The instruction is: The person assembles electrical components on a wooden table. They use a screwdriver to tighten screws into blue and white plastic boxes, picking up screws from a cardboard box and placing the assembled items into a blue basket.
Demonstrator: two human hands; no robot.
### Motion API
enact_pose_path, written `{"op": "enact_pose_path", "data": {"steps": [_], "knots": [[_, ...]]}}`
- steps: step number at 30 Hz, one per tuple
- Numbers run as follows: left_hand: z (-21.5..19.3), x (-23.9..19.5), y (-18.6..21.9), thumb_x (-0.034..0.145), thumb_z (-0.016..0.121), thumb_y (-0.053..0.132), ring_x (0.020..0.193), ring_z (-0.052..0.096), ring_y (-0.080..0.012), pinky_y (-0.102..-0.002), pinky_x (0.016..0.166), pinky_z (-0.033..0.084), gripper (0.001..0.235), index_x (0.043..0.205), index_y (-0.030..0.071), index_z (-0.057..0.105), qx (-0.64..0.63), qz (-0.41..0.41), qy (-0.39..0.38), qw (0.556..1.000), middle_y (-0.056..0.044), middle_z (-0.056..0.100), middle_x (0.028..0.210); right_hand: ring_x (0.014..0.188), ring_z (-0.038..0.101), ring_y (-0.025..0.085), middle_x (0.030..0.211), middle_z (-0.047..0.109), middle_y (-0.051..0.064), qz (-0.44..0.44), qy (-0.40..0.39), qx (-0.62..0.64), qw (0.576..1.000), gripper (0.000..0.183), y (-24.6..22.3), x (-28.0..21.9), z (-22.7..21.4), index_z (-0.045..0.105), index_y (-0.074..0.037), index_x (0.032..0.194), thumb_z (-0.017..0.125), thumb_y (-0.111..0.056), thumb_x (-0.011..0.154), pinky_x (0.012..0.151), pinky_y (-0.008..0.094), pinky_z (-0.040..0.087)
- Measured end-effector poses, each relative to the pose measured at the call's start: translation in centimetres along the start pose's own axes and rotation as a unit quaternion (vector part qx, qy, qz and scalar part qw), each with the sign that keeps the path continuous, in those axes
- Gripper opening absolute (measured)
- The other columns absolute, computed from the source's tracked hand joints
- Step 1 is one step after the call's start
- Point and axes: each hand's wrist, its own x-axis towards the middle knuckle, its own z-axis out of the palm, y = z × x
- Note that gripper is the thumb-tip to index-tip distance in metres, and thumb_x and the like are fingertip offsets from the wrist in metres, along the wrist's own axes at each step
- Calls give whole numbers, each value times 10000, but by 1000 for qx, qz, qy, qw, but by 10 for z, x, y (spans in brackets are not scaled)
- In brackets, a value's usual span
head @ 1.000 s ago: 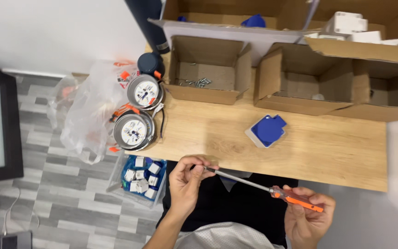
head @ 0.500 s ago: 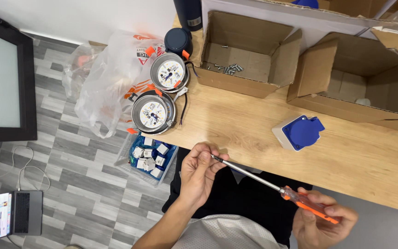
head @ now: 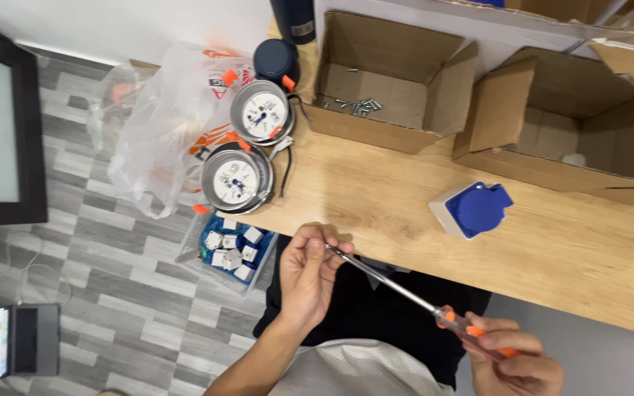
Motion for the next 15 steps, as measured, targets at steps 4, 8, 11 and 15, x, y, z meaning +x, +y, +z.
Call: {"op": "enact_pose_path", "data": {"steps": [4, 8, 11, 15], "knots": [[0, -1, 1, 1011, 648, 191, 843, 703, -233, -300, 806, 613, 165, 1005, 54, 558, 16, 23, -14, 1000, -122, 570, 941, 1060, 742, 334, 1008, 694, 156, -61, -56, 82, 993, 215, 0, 4, -11, 489, -107, 809, 652, -31, 926, 1051, 522, 664], [-3, 2, 3, 993, 656, 91, 815, 719, -267, -347, 806, 636, 103, 982, 46, 564, 54, 47, -8, 997, -140, 621, 923, 902, 804, 272, 861, 714, 81, -86, -81, -60, 991, 369, -29, 20, 1, 472, -131, 721, 769, 87, 736, 910, 400, 737], [4, 4, 10, 970, 672, 57, 789, 736, -319, -409, 781, 636, 116, 962, 47, 556, 118, 93, -45, 988, -156, 653, 886, 1025, 761, 443, 1001, 691, 199, -91, -84, 10, 992, 222, -21, 14, -17, 510, -77, 846, 684, 61, 841, 924, 518, 721], [-3, 2, 10, 973, 681, 72, 793, 728, -310, -403, 748, 673, 121, 967, 48, 563, 105, 71, -126, 984, -162, 659, 857, 1034, 735, 460, 1073, 642, 279, -146, -59, 84, 984, 393, -25, 29, -13, 458, -68, 969, 738, 122, 769, 730, 677, 772]]}}
